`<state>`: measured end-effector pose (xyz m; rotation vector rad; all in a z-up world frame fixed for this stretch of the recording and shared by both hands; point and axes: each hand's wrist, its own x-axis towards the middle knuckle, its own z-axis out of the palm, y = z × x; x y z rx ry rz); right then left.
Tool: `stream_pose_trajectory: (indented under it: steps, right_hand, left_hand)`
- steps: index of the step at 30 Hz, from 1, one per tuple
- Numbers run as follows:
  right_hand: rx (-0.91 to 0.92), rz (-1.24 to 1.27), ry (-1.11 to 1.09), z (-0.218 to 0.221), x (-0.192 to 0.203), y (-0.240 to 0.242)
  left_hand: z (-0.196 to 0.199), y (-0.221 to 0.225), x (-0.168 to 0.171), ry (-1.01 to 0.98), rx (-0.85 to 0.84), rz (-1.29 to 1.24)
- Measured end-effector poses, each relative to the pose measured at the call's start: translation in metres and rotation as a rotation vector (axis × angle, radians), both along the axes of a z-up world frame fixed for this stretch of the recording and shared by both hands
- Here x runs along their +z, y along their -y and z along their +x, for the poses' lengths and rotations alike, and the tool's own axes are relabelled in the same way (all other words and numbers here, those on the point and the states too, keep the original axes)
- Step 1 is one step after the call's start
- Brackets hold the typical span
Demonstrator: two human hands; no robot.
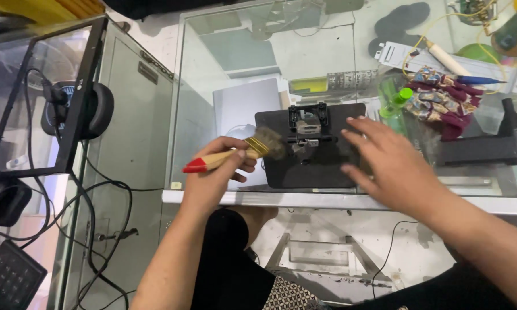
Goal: Cleaning the back of a computer monitor with a brush and inspecting the stand components
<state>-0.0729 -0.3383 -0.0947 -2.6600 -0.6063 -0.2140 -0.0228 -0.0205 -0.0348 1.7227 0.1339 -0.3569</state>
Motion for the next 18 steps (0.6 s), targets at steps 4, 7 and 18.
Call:
stream_pose_trajectory:
  steps: [4, 7, 18]
  right_hand:
    - [0.018, -0.238, 0.088, -0.002, -0.044, -0.01]
    - [0.016, -0.303, 0.027, 0.0, -0.064, -0.009]
    - [0.039, -0.184, -0.14, 0.005, -0.071, -0.01]
  left_hand:
    - [-0.016, 0.015, -0.025, -0.019, -0.132, -0.119]
    - [-0.019, 0.024, -0.028, 0.114, -0.418, 0.027]
    - [-0.011, 0.034, -0.041, 0.489, -0.628, 0.247]
